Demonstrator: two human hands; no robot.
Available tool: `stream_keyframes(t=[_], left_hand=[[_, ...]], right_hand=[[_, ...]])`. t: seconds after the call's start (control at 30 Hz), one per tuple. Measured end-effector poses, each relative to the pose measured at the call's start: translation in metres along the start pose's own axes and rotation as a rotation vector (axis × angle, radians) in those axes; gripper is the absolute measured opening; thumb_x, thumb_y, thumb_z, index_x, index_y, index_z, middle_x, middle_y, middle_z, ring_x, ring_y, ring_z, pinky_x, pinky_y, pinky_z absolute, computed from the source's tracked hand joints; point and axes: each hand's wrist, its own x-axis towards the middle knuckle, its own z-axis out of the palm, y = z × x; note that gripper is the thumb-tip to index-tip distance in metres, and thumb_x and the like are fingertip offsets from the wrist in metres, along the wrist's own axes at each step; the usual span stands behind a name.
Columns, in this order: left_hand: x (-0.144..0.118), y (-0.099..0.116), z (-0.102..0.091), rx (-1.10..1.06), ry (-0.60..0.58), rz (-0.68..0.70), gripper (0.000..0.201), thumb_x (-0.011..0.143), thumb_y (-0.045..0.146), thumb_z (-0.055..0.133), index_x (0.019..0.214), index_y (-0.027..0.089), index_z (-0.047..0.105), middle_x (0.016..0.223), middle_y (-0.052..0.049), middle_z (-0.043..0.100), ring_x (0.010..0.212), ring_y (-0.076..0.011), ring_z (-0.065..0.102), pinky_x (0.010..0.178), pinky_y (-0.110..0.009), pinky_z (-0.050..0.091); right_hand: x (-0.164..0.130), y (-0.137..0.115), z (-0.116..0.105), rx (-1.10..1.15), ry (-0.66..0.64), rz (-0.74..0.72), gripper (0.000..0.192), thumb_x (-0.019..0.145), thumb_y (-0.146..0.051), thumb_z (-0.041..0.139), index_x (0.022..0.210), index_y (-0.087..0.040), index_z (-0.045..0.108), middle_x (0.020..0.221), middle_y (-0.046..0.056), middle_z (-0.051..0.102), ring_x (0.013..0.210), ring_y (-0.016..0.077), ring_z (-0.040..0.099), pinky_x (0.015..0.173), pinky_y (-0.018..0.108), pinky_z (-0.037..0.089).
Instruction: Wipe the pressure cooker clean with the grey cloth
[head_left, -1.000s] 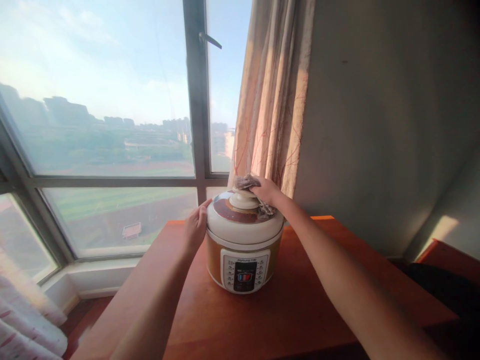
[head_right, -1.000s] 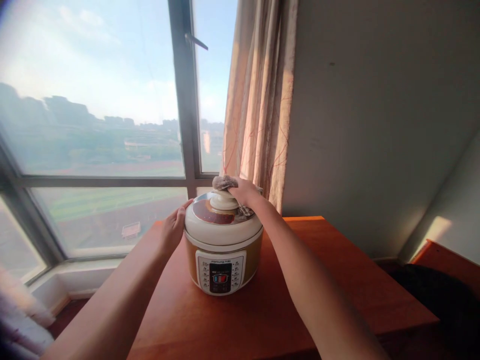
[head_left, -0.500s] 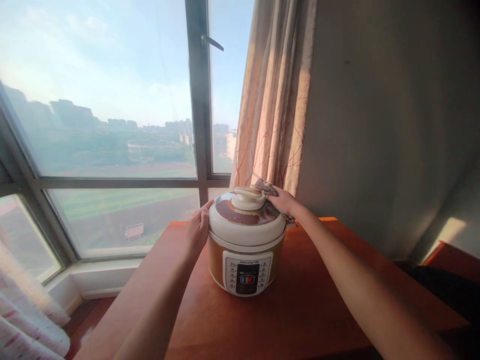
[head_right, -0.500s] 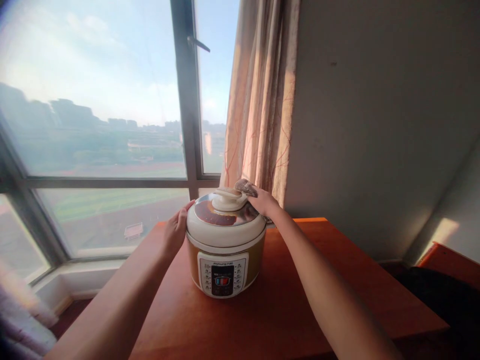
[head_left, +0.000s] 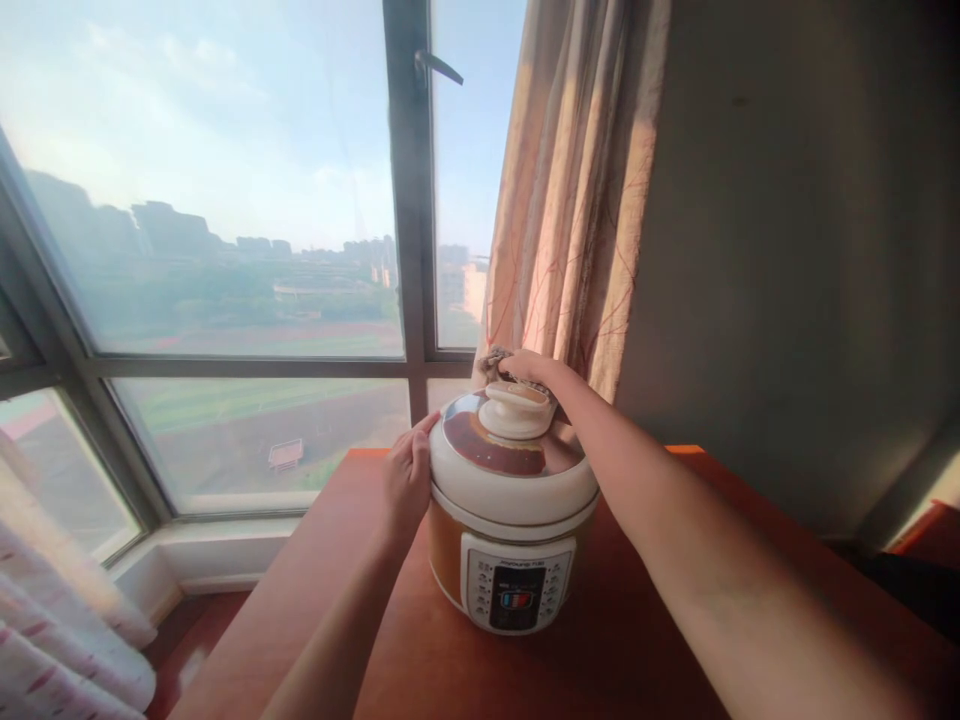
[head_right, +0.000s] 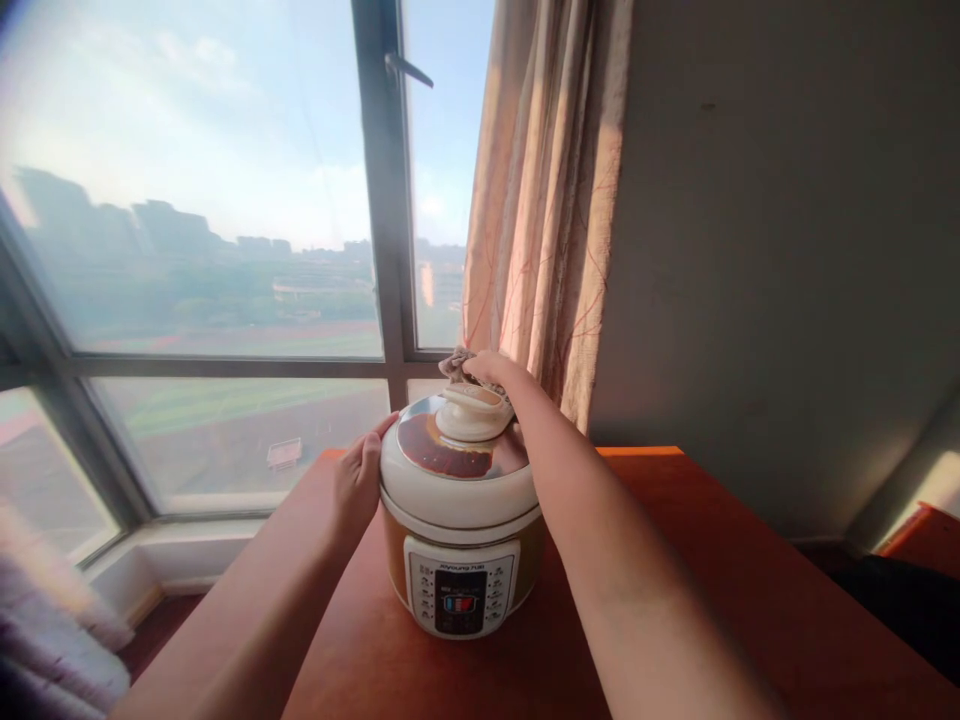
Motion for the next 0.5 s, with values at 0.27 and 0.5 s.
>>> stream_keyframes(t=[0.27, 0.5], left_hand=[[0.0, 0.001, -0.001, 0.005, -0.009, -0.001, 0.053, 0.101, 0.045, 0.028, 0.126, 0.021, 0.068, 0.125, -0.007, 0.07, 0.115, -0.024, 0.064, 0.101, -0.037, 0.047], [0.001, 0.001, -0.001, -0.012, -0.028, -0.015, 0.052, 0.101, 0.046, 0.03, 0.125, 0.021, 0.069, 0.125, -0.007, 0.07, 0.117, -0.0238, 0.063, 0.103, -0.037, 0.046]], right_hand=[[-0.006, -0.007, 0.002, 0.038, -0.08, -0.199, 0.013, 0.075, -0.017, 0.067, 0.084, -0.015, 0.075, 0.088, 0.005, 0.075, 0.079, 0.0207, 0.064, 0.073, 0.028, 0.048], [-0.046, 0.003, -0.006, 0.143, -0.012, -0.313, 0.017, 0.078, -0.024, 0.062, 0.086, -0.014, 0.073, 0.081, 0.003, 0.071, 0.073, 0.0161, 0.058, 0.068, 0.025, 0.044]])
